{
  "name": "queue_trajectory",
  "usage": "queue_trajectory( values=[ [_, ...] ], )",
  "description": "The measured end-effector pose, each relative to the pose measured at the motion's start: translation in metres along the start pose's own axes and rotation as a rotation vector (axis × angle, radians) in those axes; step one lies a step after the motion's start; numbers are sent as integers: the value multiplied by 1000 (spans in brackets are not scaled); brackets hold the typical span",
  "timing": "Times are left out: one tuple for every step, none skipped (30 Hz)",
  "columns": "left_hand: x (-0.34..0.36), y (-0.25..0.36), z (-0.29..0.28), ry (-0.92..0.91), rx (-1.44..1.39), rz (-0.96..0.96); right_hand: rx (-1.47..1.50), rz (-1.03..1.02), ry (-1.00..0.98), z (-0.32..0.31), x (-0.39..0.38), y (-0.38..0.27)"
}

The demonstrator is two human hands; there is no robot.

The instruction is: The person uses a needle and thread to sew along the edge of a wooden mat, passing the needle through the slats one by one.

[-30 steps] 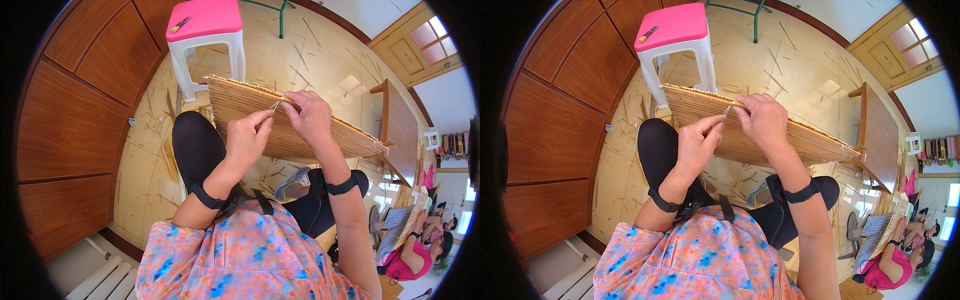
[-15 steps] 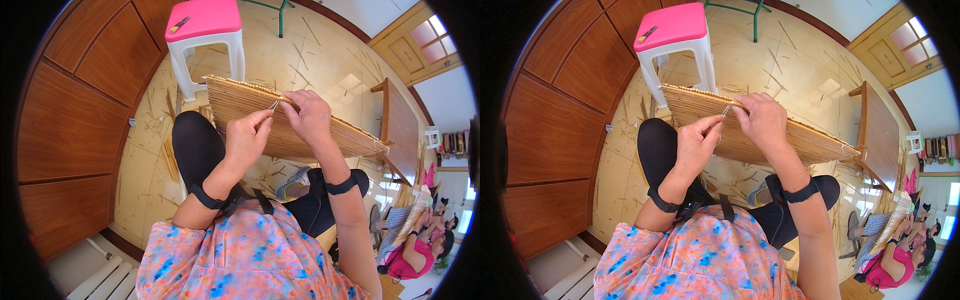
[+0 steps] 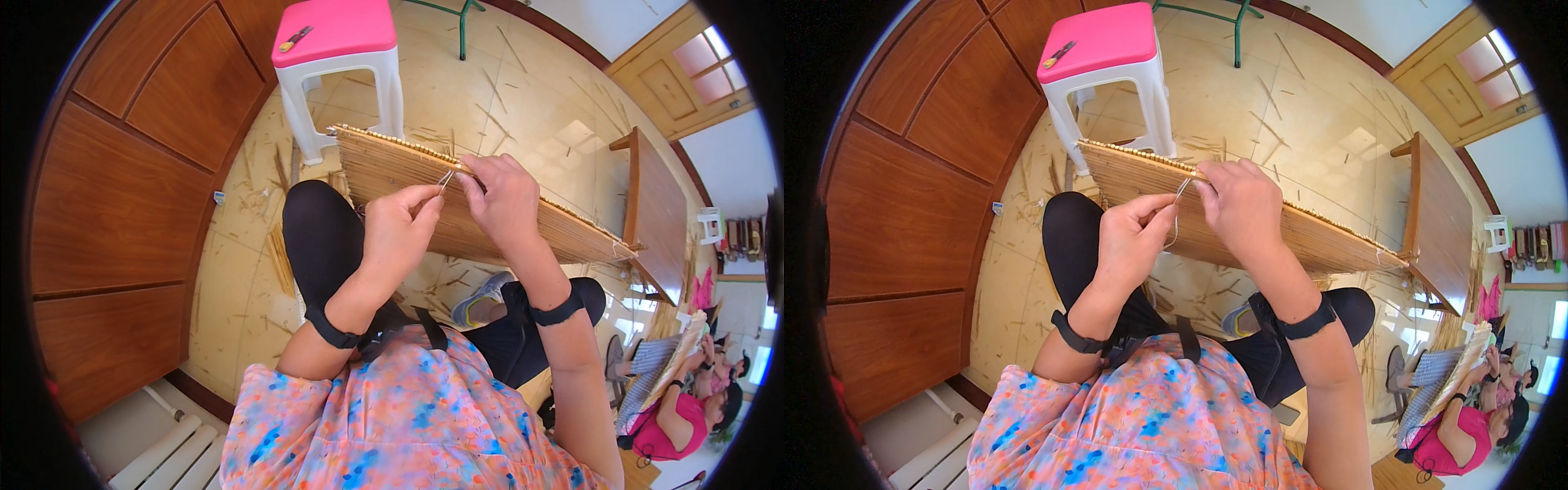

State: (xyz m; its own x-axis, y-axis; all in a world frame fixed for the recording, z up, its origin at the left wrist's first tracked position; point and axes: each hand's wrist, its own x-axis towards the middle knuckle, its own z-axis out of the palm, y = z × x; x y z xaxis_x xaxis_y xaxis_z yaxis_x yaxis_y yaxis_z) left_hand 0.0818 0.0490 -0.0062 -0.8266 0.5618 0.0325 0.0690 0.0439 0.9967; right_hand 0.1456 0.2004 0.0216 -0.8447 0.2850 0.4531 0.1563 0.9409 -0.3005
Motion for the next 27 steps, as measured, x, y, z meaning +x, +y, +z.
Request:
queue_trajectory(
  values=[
    [-3, 2, -3, -7, 14, -34, 5, -34, 25, 1, -3, -2],
    [-8, 4, -7, -15, 31, -70, 11, -31, 23, 1, -7, -6],
    [-13, 6, -10, -14, 36, -75, 9, -61, 25, 0, -10, -10],
    [-19, 8, -13, -15, 37, -93, 7, -91, 27, -1, -14, -16],
    [-26, 13, -16, -19, 40, -110, 14, -85, 26, -5, -17, -23],
    [-34, 17, -21, -5, 60, -117, 27, -94, 12, -5, -20, -32],
    [-42, 15, -25, -3, 75, -127, 40, -103, -2, -5, -24, -40],
    [-49, 17, -31, -14, 95, -164, 48, -115, -10, -5, -31, -46],
    [-56, 20, -37, -26, 115, -201, 67, -106, -14, -7, -36, -53],
    [-62, 21, -40, -26, 131, -214, 40, -93, -30, -9, -40, -60],
    [-68, 21, -44, -13, 97, -225, 15, -80, -50, -9, -45, -66],
    [-73, 21, -47, -2, 65, -235, -22, -114, -33, -4, -51, -69],
    [-76, 23, -50, -5, 81, -251, -6, -100, -39, -4, -55, -72],
    [-81, 26, -54, -14, 93, -290, 16, -82, -35, -5, -59, -77],
    [-84, 28, -58, -25, 107, -330, 36, -62, -30, -6, -62, -81],
    [-87, 31, -61, -34, 97, -367, 78, -63, -28, -7, -66, -82],
    [-92, 32, -65, -37, 116, -387, 98, -45, -35, -8, -70, -84],
    [-95, 35, -68, -53, 122, -408, 132, -57, -58, -10, -74, -85],
    [-98, 37, -72, -68, 129, -430, 168, -67, -81, -11, -76, -86],
    [-102, 37, -74, -93, 124, -444, 183, -48, -90, -12, -80, -87],
    [-105, 39, -75, -99, 139, -466, 194, -68, -101, -13, -82, -87],
    [-108, 44, -76, -95, 114, -479, 205, -89, -112, -14, -85, -89],
    [-109, 45, -76, -94, 87, -487, 217, -70, -119, -16, -86, -88],
    [-111, 45, -79, -132, 90, -498, 204, -92, -140, -18, -86, -88],
    [-113, 45, -80, -137, 102, -515, 193, -115, -162, -19, -88, -89],
    [-116, 46, -79, -123, 63, -538, 203, -104, -167, -19, -90, -91],
    [-118, 46, -78, -108, 24, -560, 144, -119, -149, -18, -93, -93]
  ],
)
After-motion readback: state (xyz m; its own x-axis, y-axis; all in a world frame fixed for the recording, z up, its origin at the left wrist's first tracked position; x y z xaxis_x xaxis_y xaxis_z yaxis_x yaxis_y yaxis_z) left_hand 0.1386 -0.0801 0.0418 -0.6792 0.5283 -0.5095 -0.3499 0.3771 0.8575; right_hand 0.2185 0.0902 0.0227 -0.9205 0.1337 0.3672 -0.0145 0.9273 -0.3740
